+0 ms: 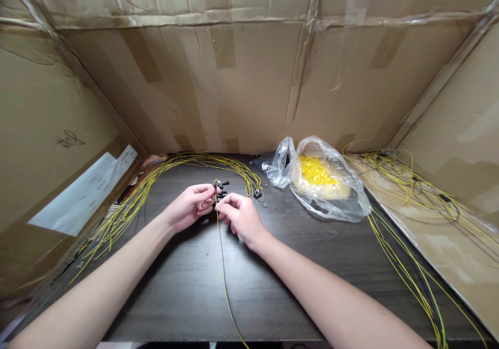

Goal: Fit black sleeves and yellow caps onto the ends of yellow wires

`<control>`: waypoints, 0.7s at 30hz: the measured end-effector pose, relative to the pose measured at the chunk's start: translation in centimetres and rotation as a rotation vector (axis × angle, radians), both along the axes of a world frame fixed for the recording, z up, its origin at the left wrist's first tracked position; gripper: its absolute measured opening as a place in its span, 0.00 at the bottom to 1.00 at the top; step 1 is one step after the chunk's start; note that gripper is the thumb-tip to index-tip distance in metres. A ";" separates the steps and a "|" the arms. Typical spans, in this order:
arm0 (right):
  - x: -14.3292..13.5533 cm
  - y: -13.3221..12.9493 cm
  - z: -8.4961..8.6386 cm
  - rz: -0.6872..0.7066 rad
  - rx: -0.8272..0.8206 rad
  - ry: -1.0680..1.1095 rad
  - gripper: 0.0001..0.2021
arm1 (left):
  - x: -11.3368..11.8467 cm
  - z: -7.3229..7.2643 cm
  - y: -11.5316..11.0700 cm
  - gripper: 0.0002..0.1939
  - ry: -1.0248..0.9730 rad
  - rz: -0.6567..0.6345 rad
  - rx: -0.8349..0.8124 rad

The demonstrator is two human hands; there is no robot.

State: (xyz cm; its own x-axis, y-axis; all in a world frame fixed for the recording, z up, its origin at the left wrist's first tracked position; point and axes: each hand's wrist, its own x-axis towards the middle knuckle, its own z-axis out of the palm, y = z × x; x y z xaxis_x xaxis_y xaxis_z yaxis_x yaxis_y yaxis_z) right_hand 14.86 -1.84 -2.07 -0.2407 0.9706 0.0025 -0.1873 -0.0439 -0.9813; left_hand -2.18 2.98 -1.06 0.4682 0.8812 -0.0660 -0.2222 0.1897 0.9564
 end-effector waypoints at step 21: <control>0.2 0.1 -0.5 0.132 -0.128 0.179 0.13 | 0.1 0.2 -0.2 0.13 0.024 -0.006 -0.014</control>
